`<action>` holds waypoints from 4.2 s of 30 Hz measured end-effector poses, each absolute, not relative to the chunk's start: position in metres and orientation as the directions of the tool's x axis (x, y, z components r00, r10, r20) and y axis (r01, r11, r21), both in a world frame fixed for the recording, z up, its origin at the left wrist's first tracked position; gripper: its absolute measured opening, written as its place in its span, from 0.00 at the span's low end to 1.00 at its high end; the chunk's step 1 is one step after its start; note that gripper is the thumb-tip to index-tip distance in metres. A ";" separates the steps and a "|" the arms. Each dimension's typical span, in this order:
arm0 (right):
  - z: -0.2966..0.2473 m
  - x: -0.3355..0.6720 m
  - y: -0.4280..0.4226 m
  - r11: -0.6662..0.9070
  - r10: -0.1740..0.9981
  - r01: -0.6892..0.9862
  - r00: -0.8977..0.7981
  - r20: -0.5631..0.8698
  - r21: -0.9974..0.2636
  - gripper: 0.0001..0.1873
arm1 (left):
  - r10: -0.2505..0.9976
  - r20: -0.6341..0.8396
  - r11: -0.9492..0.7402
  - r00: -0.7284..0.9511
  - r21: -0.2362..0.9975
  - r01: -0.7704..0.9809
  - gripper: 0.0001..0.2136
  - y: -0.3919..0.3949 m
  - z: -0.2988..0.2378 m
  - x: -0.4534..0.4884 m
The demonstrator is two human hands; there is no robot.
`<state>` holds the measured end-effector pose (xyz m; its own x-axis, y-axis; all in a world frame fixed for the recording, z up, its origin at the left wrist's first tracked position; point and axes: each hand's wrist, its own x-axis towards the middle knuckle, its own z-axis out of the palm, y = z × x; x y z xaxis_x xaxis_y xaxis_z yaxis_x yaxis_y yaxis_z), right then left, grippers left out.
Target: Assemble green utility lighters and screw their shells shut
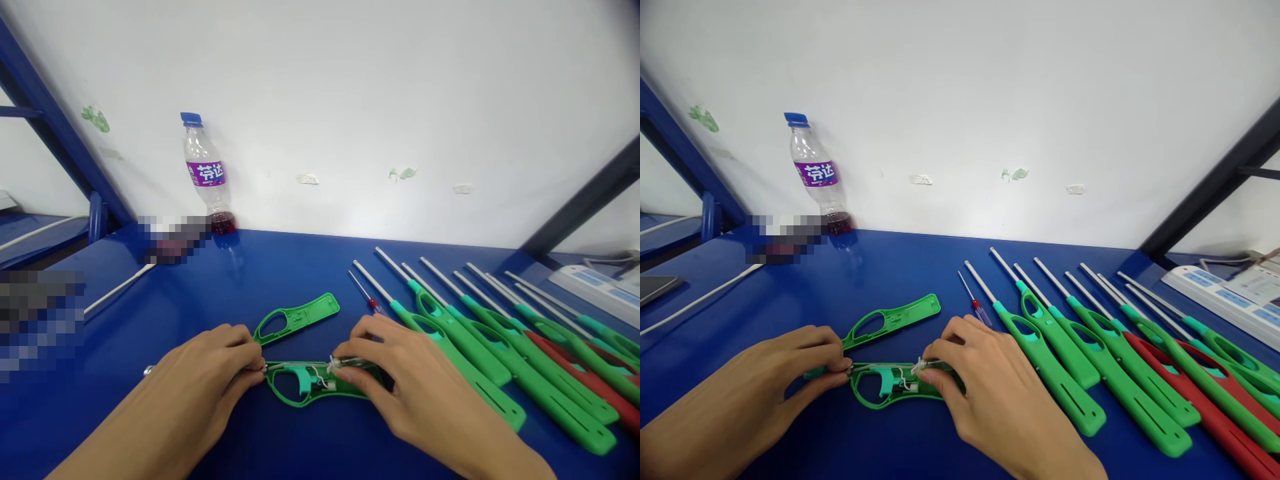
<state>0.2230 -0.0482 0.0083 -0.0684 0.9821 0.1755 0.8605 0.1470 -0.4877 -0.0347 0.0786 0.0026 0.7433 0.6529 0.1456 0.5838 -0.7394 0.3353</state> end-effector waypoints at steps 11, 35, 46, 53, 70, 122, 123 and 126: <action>0.008 0.223 -0.049 0.160 0.982 0.862 -0.089 0.167 -0.480 0.10 | 0.692 -0.060 -0.672 0.720 0.311 0.672 0.16 0.078 0.007 -0.031; 0.015 0.221 -0.053 0.152 0.988 0.844 -0.119 0.096 -0.514 0.21 | 0.702 0.004 -0.664 0.713 0.367 0.652 0.14 0.080 0.008 -0.032; 0.015 0.213 -0.056 0.172 0.985 0.809 -0.135 0.108 -0.561 0.20 | 0.691 -0.036 -0.668 0.722 0.350 0.656 0.16 0.078 0.009 -0.031; 0.012 0.204 -0.053 0.191 0.980 0.802 -0.193 0.058 -0.565 0.23 | 0.689 0.005 -0.674 0.725 0.372 0.638 0.16 0.077 0.007 -0.031; 0.009 0.202 -0.054 0.079 0.994 0.831 -0.108 -0.021 -0.551 0.25 | 0.673 0.111 -0.707 0.731 0.385 0.593 0.16 0.075 0.008 -0.033; 0.004 0.205 -0.046 0.180 0.984 0.787 -0.153 0.095 -0.591 0.13 | 0.499 0.196 -0.866 0.845 0.165 0.473 0.19 0.069 0.013 -0.036; 0.004 0.205 -0.046 0.181 0.983 0.785 -0.153 0.098 -0.592 0.13 | 0.499 0.191 -0.865 0.845 0.167 0.473 0.19 0.069 0.013 -0.038; 0.005 0.205 -0.046 0.178 0.984 0.781 -0.152 0.094 -0.599 0.14 | 0.514 0.142 -0.855 0.846 0.168 0.491 0.17 0.070 0.014 -0.039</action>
<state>0.2052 -0.0457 0.0048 -0.1515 0.9839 0.0944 0.7811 0.1777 -0.5986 -0.0387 0.0697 0.0137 0.8460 0.5140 0.1421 0.4911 -0.8548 0.1679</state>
